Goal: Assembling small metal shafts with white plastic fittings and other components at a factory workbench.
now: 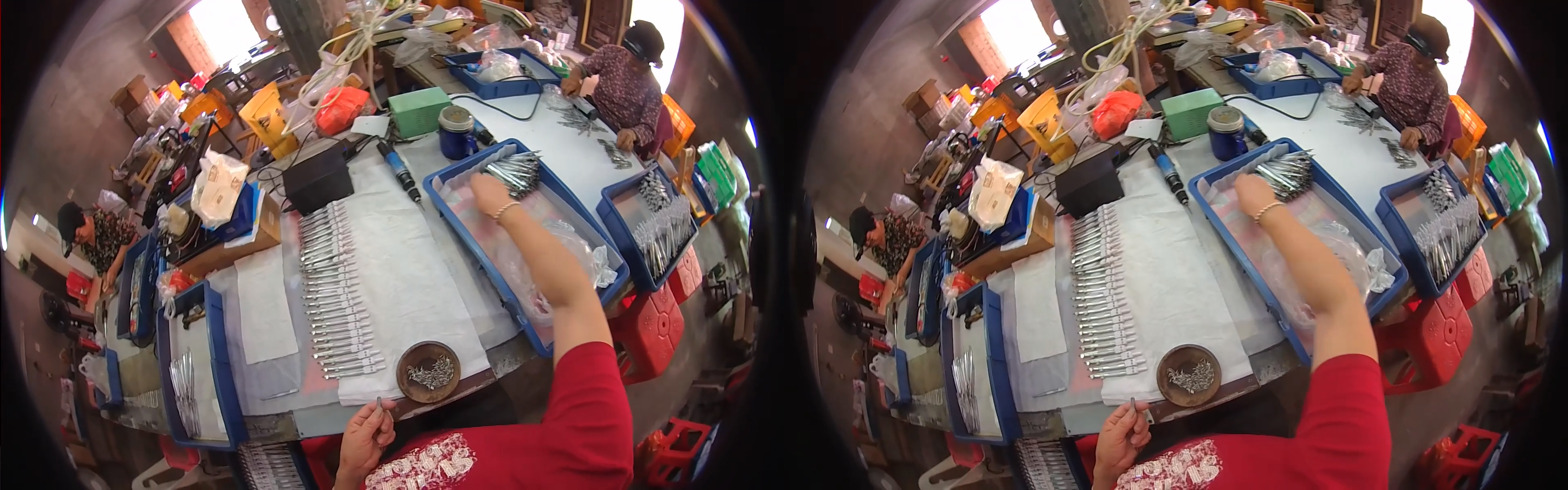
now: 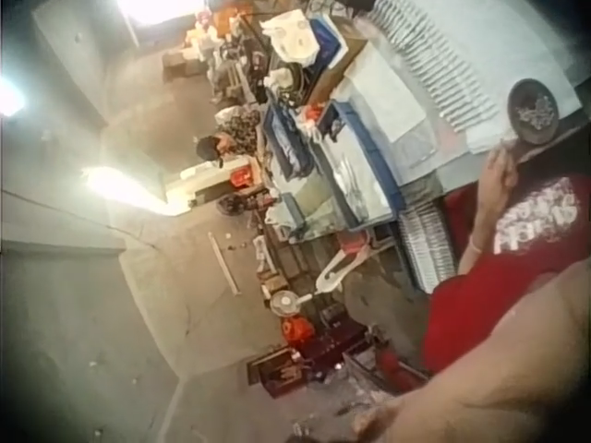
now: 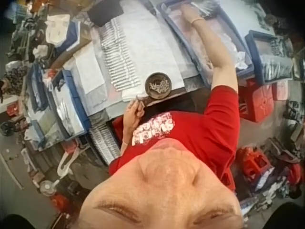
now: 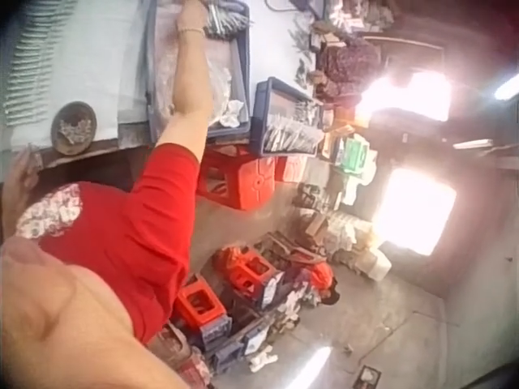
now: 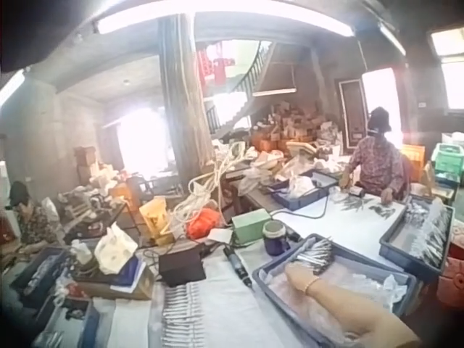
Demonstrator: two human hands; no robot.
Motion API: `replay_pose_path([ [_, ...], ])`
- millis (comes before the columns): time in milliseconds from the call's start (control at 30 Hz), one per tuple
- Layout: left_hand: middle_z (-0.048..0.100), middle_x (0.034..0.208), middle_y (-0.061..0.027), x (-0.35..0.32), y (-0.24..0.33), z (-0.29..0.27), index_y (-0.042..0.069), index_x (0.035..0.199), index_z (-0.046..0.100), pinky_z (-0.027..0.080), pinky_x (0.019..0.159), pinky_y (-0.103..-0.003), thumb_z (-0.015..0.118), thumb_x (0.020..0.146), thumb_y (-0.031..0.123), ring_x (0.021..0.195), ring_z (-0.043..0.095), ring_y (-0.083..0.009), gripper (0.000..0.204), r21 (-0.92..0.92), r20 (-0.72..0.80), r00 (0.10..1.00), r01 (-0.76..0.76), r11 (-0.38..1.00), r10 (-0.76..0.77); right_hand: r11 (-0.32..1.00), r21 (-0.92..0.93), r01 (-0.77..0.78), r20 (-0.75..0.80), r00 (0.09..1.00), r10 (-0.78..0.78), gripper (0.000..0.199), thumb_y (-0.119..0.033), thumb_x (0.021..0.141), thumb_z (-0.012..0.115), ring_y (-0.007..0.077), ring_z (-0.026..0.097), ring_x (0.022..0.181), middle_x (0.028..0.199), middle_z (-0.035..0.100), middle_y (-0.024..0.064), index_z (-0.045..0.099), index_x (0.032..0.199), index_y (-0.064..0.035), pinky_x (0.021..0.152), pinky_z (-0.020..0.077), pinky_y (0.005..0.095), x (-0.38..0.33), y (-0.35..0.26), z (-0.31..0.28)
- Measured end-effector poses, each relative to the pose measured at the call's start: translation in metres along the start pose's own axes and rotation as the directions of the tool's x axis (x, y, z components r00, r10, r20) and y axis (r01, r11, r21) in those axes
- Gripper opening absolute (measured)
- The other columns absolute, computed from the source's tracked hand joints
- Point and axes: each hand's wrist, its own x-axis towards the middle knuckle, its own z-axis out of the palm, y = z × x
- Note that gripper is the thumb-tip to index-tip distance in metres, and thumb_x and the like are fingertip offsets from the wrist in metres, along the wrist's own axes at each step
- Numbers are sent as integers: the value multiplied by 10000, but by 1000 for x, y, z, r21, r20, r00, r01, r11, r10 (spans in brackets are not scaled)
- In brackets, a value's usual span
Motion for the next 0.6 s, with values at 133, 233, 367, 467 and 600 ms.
replay_pose_path([
  [133,446,661,-8,-4,4,-11,-3,1072,553,307,461,-216,451,941,110,490,352,-79,200,7,-105,994,-16,1000,17,925,265,272,-123,961,-248,103,-23,693,524,405,545,774,757,558,214,498,784,19,690,442,444,-10,-66,-107],
  [233,433,668,-8,4,1,-15,3,1090,530,315,456,-212,449,942,130,488,360,-75,212,7,-48,999,10,1000,-10,806,464,368,4,909,-417,129,-13,689,529,366,504,707,732,510,203,461,794,15,626,395,410,-50,-132,-145],
  [367,431,666,-1,10,-2,1,-11,1088,525,321,473,-196,437,955,137,502,363,-59,217,38,93,994,54,998,-57,849,328,414,220,840,-495,139,4,732,500,359,558,808,881,537,167,489,870,-12,717,459,429,-102,-156,-92],
  [467,437,663,-1,4,-2,0,-11,1083,532,319,477,-193,436,958,137,506,364,-59,217,34,117,991,67,997,-70,861,198,468,324,798,-508,144,20,751,483,346,573,805,890,533,165,483,893,-3,691,482,401,-120,-144,-60],
  [600,439,680,7,-9,-4,-17,-12,1088,542,310,486,-187,452,953,139,535,359,-59,222,17,88,995,39,999,-41,891,172,421,336,825,-455,167,18,757,486,324,598,788,919,540,158,476,921,-11,651,489,403,-143,-156,-76],
])
